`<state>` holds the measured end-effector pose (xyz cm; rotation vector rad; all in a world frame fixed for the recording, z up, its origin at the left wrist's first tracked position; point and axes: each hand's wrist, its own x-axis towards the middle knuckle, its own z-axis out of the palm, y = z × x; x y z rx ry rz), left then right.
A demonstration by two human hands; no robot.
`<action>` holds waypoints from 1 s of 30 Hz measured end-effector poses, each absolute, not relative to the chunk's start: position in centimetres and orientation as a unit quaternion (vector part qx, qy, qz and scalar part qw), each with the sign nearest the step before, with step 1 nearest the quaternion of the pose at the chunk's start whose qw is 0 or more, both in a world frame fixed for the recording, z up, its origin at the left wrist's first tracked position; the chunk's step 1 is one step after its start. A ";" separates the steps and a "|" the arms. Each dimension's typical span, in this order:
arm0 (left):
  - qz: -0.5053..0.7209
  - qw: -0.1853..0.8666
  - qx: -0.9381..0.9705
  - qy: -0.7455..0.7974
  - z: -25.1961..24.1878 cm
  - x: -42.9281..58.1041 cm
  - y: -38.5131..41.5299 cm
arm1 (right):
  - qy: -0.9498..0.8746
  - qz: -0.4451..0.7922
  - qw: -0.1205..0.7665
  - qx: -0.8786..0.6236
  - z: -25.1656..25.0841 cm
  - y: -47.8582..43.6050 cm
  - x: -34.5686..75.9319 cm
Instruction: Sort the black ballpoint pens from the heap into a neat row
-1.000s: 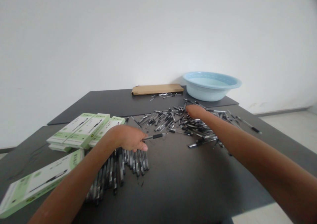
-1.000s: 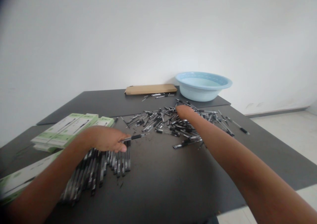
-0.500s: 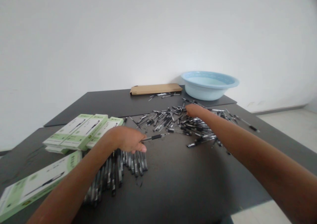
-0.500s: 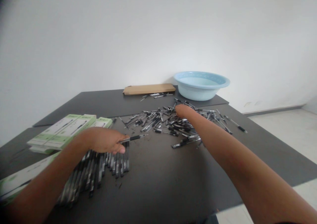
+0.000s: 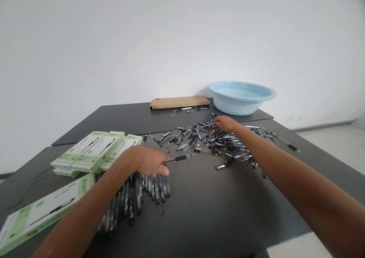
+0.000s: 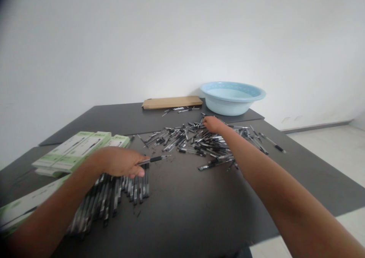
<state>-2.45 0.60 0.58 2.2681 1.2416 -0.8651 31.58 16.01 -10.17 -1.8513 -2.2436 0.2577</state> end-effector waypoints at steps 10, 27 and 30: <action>-0.289 0.225 0.811 0.456 0.2 -2.8 0.9 | -0.686 0.235 0.402 -0.559 -8.6 9.5 27.8; -0.289 0.242 0.806 0.456 -0.8 -2.8 1.8 | -0.565 0.640 0.450 -0.261 -10.0 0.4 21.2; -0.286 0.241 0.812 0.449 -1.0 -2.9 1.9 | -0.571 0.642 0.448 -0.248 -9.7 0.0 21.1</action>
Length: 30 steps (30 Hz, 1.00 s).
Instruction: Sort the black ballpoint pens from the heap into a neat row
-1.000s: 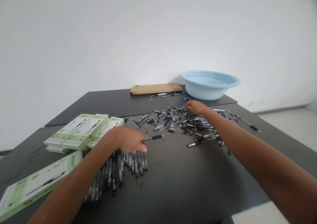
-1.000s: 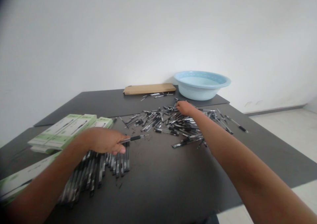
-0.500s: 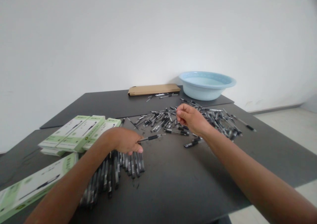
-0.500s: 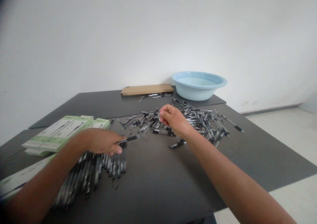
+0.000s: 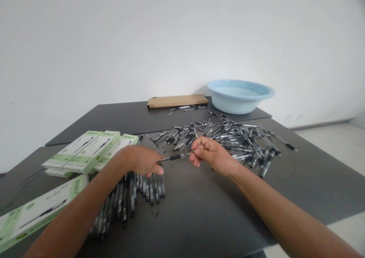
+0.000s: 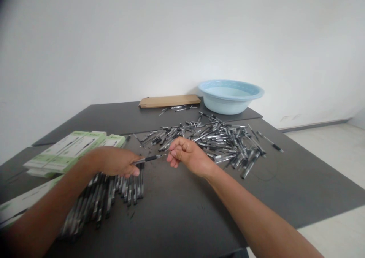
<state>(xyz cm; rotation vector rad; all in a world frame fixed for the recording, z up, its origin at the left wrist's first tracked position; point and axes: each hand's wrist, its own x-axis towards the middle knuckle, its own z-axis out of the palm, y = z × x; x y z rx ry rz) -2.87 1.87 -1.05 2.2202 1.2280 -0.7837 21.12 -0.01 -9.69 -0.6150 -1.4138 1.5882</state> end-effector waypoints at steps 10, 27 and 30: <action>-0.296 0.239 0.812 0.442 -1.0 -2.7 1.8 | -0.580 0.632 0.442 -0.263 -9.6 -0.6 20.8; -0.290 0.241 0.822 0.427 -1.4 -2.7 1.9 | -0.612 0.593 0.440 -0.281 -10.0 -1.0 20.4; -0.292 0.238 0.822 0.426 -1.4 -2.7 1.9 | -0.616 0.589 0.438 -0.286 -10.0 -1.0 20.4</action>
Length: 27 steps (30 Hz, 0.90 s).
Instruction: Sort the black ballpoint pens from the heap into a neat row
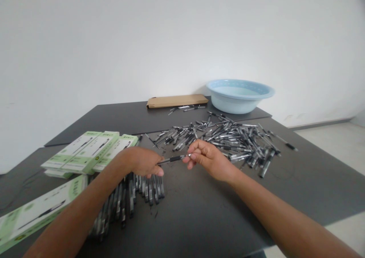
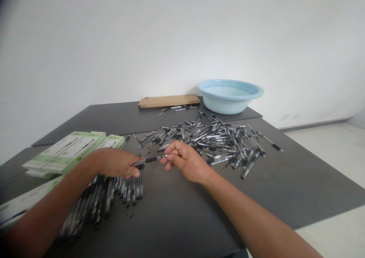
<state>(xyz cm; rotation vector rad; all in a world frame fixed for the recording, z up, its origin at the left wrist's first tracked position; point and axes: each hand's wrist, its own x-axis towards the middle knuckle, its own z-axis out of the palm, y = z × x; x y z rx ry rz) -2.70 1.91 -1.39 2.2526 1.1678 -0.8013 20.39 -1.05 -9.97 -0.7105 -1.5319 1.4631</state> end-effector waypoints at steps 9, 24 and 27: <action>-0.305 0.220 0.820 0.432 -1.3 -2.4 1.8 | -0.625 0.563 0.440 -0.315 -10.1 -1.4 20.0; -0.305 0.224 0.818 0.434 -1.6 -2.3 1.9 | -0.714 0.448 0.409 -0.349 -10.2 -1.7 20.2; -0.305 0.227 0.815 0.436 -1.6 -2.3 1.8 | -0.723 0.429 0.408 -0.355 -10.3 -1.7 20.2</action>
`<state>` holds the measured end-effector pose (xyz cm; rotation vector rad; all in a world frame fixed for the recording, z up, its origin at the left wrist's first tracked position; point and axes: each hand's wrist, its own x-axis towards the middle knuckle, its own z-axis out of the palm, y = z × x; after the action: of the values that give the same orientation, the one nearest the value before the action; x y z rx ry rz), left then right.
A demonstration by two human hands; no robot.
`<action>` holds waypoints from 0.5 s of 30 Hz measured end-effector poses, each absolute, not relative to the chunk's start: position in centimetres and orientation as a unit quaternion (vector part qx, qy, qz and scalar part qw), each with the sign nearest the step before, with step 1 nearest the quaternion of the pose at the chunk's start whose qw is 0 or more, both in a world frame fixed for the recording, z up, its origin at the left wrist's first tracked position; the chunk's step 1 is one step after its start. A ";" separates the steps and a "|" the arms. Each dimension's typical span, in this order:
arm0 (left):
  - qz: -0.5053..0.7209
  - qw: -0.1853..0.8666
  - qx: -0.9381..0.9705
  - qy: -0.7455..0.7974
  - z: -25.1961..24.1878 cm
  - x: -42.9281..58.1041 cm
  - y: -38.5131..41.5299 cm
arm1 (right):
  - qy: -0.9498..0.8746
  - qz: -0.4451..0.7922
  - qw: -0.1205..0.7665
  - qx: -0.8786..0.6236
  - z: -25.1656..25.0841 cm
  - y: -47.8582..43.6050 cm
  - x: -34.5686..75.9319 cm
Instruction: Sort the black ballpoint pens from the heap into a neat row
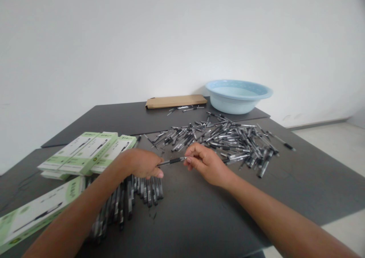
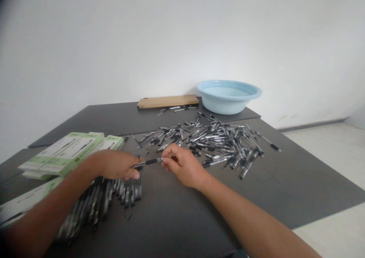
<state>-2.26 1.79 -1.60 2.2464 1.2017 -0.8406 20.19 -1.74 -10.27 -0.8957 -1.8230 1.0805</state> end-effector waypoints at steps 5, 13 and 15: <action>-0.301 0.229 0.819 0.431 -1.6 -2.3 1.7 | -0.730 0.414 0.405 -0.362 -10.0 -1.9 20.2; -0.298 0.227 0.823 0.428 -1.7 -2.4 1.7 | -0.740 0.396 0.397 -0.370 -9.8 -2.0 20.1; -0.305 0.217 0.823 0.428 -1.7 -2.3 1.7 | -0.747 0.383 0.397 -0.371 -9.8 -2.0 20.1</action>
<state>-2.32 1.75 -1.71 2.2788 1.1863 -0.8442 20.14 -2.02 -9.78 -0.9404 -1.8927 0.9711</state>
